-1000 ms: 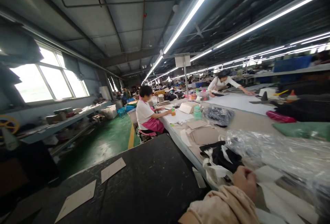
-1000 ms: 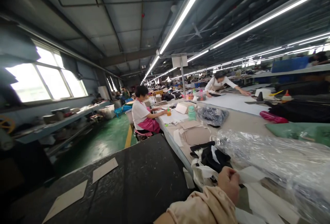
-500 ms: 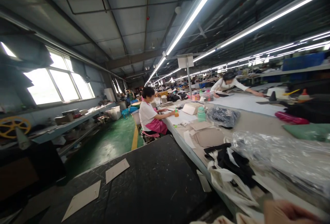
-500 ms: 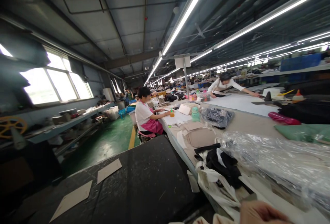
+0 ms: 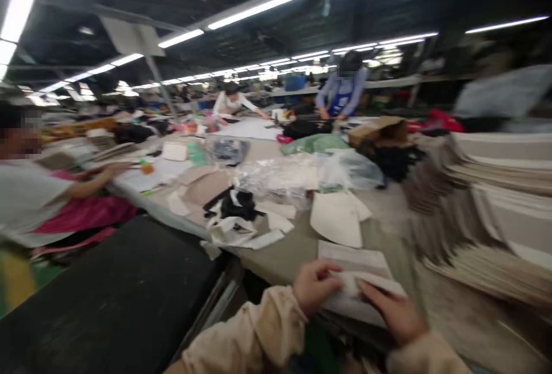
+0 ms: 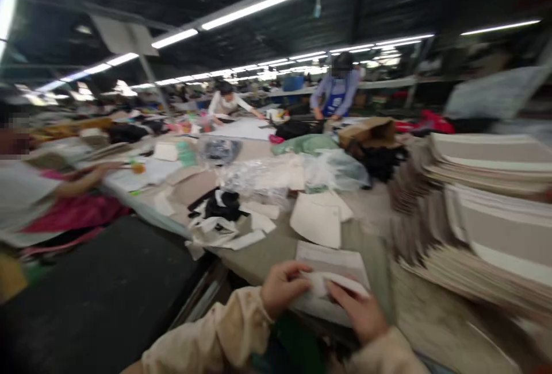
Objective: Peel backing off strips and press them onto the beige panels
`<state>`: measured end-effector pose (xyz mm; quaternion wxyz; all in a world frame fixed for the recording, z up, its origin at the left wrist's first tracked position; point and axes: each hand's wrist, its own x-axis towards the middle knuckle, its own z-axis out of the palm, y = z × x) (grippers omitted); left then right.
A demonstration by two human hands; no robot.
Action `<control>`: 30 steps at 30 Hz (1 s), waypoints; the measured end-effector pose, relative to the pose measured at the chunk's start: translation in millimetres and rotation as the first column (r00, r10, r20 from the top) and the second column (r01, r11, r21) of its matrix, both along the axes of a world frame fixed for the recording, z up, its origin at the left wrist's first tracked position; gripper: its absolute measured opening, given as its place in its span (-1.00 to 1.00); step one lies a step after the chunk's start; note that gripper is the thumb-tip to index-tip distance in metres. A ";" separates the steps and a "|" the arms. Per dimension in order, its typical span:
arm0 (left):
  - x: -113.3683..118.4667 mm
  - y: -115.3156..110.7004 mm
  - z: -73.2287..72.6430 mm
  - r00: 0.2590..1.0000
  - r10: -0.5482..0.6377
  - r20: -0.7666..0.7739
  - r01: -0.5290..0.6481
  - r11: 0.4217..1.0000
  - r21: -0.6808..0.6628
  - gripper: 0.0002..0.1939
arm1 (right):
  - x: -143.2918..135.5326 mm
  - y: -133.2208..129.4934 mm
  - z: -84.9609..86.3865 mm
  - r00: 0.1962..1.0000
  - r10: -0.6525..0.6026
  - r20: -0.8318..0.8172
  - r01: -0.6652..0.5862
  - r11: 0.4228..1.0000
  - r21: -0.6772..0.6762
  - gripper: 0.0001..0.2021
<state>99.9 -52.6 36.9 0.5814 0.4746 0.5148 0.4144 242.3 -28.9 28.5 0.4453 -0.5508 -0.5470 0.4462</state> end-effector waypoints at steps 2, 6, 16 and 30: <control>-0.1 1.5 -2.3 1.000 0.000 -0.002 0.000 1.000 -0.004 -0.60 | 34.7 -17.6 -3.8 0.995 -0.024 -0.099 0.011 0.991 -0.130 -0.57; -6.9 5.0 -0.6 0.996 -0.029 -0.082 0.033 0.999 0.038 -0.73 | 45.4 -20.8 -1.7 0.908 -0.105 -0.405 -0.024 0.954 -0.300 -0.54; -9.3 13.7 -5.7 0.955 -0.099 -0.280 0.155 0.970 0.186 -0.72 | 47.4 -15.2 4.7 0.928 -0.158 -0.339 0.104 0.980 -0.172 -0.63; -59.1 56.0 -31.4 0.660 0.152 -0.736 0.581 0.518 0.628 -0.77 | 107.5 -8.6 12.1 0.541 -0.611 0.578 0.099 0.729 0.677 -0.77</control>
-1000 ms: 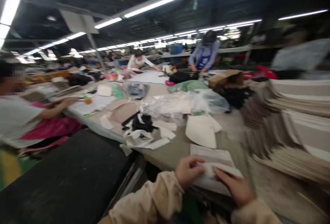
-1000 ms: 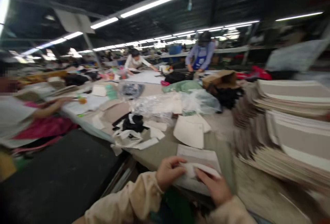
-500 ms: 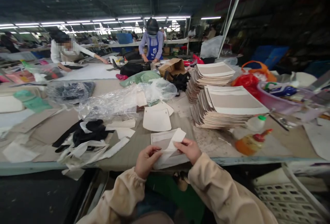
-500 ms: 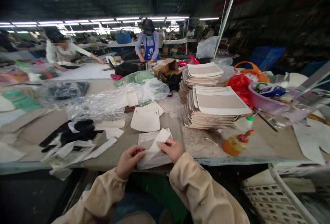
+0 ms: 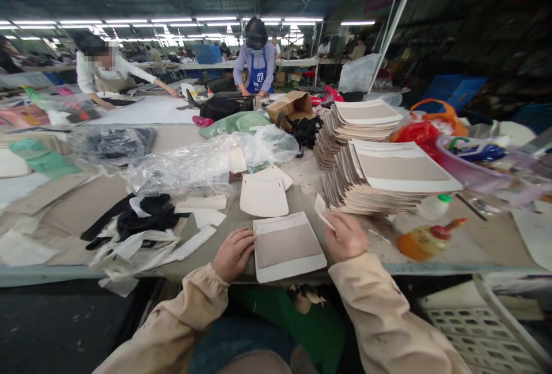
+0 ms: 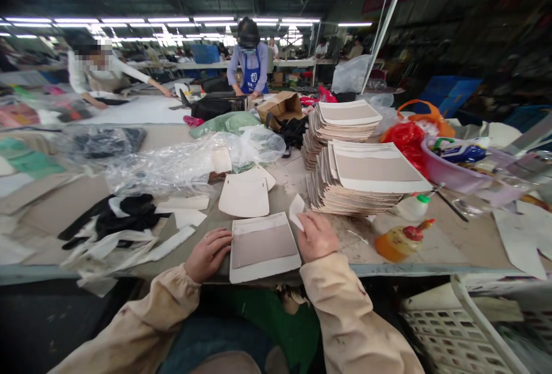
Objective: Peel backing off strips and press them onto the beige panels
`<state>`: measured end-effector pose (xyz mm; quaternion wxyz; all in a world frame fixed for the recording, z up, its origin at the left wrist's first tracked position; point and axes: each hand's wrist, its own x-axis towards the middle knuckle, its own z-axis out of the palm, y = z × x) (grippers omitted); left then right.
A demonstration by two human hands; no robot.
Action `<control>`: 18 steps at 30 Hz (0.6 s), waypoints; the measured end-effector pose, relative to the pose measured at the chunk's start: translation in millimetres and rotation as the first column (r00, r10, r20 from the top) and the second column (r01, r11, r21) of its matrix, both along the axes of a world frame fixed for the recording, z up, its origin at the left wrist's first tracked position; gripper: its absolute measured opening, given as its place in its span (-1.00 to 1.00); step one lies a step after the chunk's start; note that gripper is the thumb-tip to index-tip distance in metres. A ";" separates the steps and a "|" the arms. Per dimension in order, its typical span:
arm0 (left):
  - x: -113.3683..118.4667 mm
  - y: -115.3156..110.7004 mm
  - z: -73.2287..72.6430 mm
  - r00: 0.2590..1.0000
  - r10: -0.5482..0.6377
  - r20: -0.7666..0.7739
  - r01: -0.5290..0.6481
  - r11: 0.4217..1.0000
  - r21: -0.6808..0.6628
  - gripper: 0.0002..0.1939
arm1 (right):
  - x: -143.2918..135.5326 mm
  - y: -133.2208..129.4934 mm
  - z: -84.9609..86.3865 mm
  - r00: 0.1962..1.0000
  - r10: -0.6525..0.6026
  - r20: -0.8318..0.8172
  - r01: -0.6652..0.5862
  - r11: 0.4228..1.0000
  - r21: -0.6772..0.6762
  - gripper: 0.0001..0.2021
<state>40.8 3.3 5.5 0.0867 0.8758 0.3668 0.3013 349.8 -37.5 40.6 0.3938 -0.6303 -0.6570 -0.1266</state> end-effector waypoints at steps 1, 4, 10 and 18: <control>-1.0 0.7 -2.1 1.000 -0.004 -0.008 0.004 1.000 -0.001 -0.76 | -8.9 1.0 -5.2 0.998 0.027 0.063 -0.021 0.995 -0.092 -0.76; -2.5 -0.3 -7.9 0.998 -0.024 -0.054 0.024 1.000 0.009 -0.71 | -35.6 6.6 -19.2 0.980 0.085 0.179 -0.013 0.930 -0.368 -0.72; -3.9 -4.9 -14.3 0.984 -0.066 -0.164 0.071 0.997 0.023 -0.66 | -54.4 14.5 -27.7 0.949 0.107 0.297 0.075 0.837 -0.543 -0.81; 0.3 -7.3 -9.1 0.978 -0.049 -0.202 0.044 0.999 -0.031 -0.68 | -74.3 11.9 -32.4 0.903 0.093 0.420 0.169 0.820 -0.546 -0.90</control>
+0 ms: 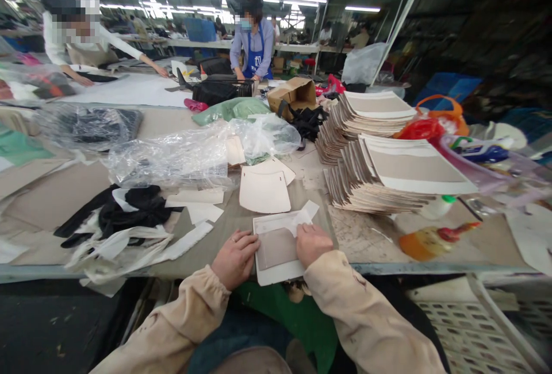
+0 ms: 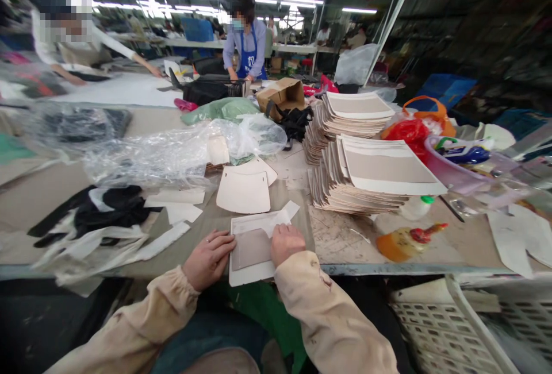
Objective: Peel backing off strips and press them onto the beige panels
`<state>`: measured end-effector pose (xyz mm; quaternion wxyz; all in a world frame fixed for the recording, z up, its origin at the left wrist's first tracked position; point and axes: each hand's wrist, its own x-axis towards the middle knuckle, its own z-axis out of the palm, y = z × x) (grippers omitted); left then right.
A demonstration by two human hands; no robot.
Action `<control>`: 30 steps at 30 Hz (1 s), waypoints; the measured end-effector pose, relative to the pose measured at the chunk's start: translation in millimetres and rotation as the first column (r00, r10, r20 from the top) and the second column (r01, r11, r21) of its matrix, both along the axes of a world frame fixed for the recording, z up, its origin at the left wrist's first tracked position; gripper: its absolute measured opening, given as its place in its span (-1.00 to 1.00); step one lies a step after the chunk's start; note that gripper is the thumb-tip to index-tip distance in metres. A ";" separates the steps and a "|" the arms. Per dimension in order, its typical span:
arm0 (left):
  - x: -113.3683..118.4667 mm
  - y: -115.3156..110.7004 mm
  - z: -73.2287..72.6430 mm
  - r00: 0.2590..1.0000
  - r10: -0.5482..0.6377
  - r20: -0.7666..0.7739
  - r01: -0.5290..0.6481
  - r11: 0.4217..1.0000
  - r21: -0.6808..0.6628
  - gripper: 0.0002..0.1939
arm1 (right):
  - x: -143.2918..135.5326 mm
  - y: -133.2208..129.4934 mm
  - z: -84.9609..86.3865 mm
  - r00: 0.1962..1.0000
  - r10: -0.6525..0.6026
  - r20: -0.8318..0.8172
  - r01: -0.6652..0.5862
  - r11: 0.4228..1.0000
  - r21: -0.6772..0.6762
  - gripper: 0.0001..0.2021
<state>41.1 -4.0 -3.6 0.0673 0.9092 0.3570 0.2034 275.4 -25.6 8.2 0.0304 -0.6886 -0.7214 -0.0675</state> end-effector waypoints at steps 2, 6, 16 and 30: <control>0.7 -0.1 0.7 1.000 -0.001 -0.005 0.001 1.000 -0.001 -0.67 | -4.6 0.8 0.5 1.000 -0.025 0.018 0.025 1.000 0.008 -0.89; 1.4 0.4 0.4 1.000 -0.008 -0.003 0.008 1.000 0.000 -0.68 | -11.4 2.5 4.4 0.999 -0.029 0.027 0.029 1.000 -0.003 -0.87; 1.8 -0.3 -0.3 1.000 -0.001 -0.024 0.001 1.000 -0.014 -0.69 | 9.1 0.7 18.8 0.968 -0.009 -0.251 0.010 1.000 0.001 -0.84; 3.3 -1.6 -1.3 1.000 -0.007 -0.023 0.007 1.000 -0.015 -0.73 | -9.7 -2.7 -17.7 0.995 0.026 -0.098 -0.017 0.996 0.086 -0.71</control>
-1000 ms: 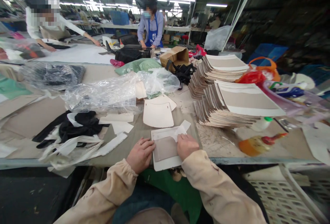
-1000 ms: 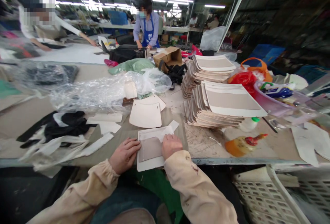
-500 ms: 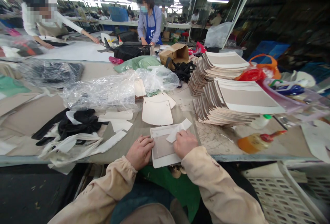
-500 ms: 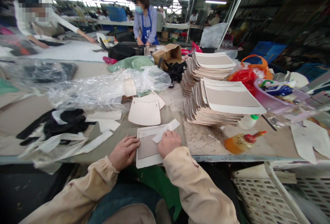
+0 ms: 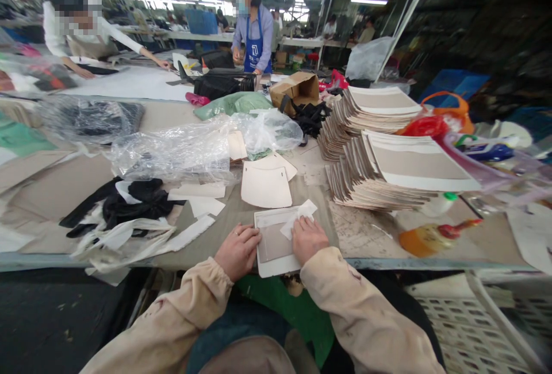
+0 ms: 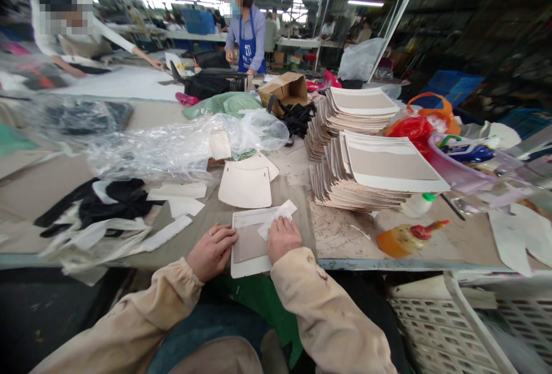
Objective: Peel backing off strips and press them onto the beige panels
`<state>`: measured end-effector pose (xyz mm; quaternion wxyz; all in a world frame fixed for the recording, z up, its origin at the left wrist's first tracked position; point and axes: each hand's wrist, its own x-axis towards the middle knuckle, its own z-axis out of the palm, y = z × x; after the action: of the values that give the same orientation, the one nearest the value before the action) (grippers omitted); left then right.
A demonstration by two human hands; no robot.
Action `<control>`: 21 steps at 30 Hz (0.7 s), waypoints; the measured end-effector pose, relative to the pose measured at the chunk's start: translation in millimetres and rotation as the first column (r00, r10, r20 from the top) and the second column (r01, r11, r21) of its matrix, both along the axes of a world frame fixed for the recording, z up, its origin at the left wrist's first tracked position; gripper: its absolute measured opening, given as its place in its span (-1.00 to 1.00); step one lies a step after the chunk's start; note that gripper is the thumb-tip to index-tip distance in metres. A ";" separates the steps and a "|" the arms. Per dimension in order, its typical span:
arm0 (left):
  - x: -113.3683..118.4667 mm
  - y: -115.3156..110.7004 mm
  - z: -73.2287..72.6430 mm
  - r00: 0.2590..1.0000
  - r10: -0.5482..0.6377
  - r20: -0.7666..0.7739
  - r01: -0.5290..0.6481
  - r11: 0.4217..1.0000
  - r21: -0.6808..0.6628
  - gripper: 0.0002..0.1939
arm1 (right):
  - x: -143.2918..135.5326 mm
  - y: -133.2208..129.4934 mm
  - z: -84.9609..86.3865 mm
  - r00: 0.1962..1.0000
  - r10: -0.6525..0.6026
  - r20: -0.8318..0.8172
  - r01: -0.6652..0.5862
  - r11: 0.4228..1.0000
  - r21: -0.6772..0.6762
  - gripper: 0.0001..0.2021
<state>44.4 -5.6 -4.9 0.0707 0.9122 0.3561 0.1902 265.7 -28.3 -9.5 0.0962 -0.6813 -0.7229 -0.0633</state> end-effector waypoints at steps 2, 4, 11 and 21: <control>0.0 0.6 -1.3 1.000 -0.005 0.006 0.005 1.000 0.005 -0.74 | 0.9 2.1 2.6 1.000 0.008 0.003 -0.008 1.000 0.008 -0.74; -0.2 1.1 -2.4 1.000 -0.006 0.009 0.005 1.000 0.006 -0.74 | 2.0 3.1 5.1 1.000 0.027 0.015 -0.027 0.999 0.029 -0.79; -1.2 0.0 -4.1 1.000 -0.001 0.023 0.000 1.000 0.015 -0.74 | 4.8 -2.4 8.7 0.981 0.191 0.015 -0.192 0.976 0.106 -0.84; 0.4 1.1 -1.8 1.000 0.011 0.026 -0.012 0.999 0.036 -0.75 | 19.9 -11.5 5.7 0.894 0.249 -0.371 -0.175 0.959 0.223 -0.82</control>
<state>44.7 -4.4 -6.7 0.0575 0.9086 0.3571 0.2090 285.7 -39.8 -3.7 0.3092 -0.5849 -0.7496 0.0201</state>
